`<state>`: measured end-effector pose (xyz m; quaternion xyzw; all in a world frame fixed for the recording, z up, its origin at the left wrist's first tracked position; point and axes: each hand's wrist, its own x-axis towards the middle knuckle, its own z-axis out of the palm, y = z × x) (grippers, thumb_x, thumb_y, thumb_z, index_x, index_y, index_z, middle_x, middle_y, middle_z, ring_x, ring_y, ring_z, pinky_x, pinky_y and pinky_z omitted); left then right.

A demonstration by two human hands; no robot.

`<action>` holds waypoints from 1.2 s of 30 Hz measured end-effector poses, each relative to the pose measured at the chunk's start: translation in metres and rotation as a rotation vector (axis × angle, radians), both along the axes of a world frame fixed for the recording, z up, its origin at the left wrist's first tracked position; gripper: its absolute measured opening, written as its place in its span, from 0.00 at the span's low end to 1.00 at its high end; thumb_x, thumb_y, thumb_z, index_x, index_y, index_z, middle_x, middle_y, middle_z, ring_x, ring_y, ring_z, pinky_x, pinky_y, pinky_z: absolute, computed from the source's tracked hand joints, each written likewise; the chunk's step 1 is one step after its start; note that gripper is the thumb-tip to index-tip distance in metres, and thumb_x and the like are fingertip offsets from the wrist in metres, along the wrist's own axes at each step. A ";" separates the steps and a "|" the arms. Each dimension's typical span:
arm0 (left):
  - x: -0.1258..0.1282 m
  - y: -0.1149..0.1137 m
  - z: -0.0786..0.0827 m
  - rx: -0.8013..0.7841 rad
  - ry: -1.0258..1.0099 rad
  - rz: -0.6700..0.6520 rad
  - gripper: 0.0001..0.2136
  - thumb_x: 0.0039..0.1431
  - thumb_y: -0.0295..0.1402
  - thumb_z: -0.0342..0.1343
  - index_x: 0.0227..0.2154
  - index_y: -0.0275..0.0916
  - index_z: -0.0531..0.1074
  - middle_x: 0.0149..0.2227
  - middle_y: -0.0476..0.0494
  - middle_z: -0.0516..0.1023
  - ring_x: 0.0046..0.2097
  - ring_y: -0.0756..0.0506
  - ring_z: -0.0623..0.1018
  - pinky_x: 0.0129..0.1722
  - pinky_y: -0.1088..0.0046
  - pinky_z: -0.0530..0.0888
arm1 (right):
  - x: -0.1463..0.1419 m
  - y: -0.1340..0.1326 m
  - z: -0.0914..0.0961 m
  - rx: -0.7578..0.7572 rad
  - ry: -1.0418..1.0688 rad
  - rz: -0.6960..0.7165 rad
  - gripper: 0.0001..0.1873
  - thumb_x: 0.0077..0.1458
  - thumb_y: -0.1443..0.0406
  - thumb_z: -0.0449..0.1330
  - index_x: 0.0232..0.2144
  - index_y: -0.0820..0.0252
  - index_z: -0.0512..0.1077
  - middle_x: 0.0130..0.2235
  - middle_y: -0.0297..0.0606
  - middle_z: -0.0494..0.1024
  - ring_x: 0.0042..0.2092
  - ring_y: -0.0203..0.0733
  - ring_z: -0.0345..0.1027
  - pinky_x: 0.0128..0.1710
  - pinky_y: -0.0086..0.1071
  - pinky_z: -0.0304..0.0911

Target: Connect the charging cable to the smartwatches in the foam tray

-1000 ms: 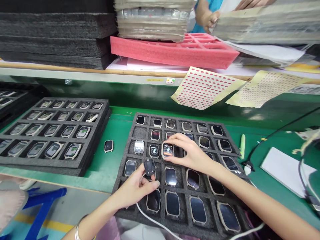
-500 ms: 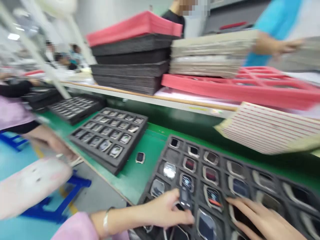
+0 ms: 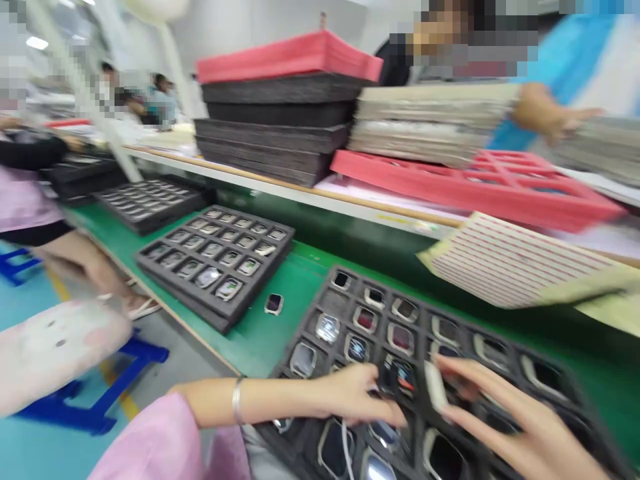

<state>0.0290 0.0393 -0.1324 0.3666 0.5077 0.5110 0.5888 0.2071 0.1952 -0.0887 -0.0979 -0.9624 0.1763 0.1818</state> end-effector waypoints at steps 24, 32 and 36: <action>0.012 -0.016 -0.002 0.129 -0.010 0.029 0.14 0.55 0.40 0.58 0.36 0.33 0.73 0.33 0.45 0.75 0.36 0.46 0.71 0.37 0.72 0.67 | -0.024 -0.058 -0.034 -0.128 0.088 0.101 0.29 0.53 0.54 0.64 0.51 0.67 0.64 0.40 0.47 0.73 0.41 0.49 0.65 0.40 0.44 0.66; 0.011 -0.015 -0.003 0.128 0.035 0.013 0.15 0.56 0.43 0.56 0.35 0.34 0.72 0.32 0.46 0.74 0.38 0.44 0.71 0.41 0.70 0.67 | -0.019 -0.058 -0.029 -0.192 0.068 0.107 0.31 0.53 0.59 0.65 0.55 0.63 0.60 0.48 0.48 0.69 0.49 0.50 0.63 0.49 0.46 0.63; 0.012 -0.015 -0.004 0.122 0.036 -0.003 0.14 0.57 0.42 0.55 0.37 0.34 0.72 0.31 0.47 0.73 0.37 0.45 0.70 0.40 0.71 0.67 | -0.019 -0.060 -0.029 -0.199 0.065 0.089 0.26 0.55 0.60 0.63 0.53 0.64 0.62 0.45 0.47 0.70 0.46 0.50 0.63 0.47 0.45 0.64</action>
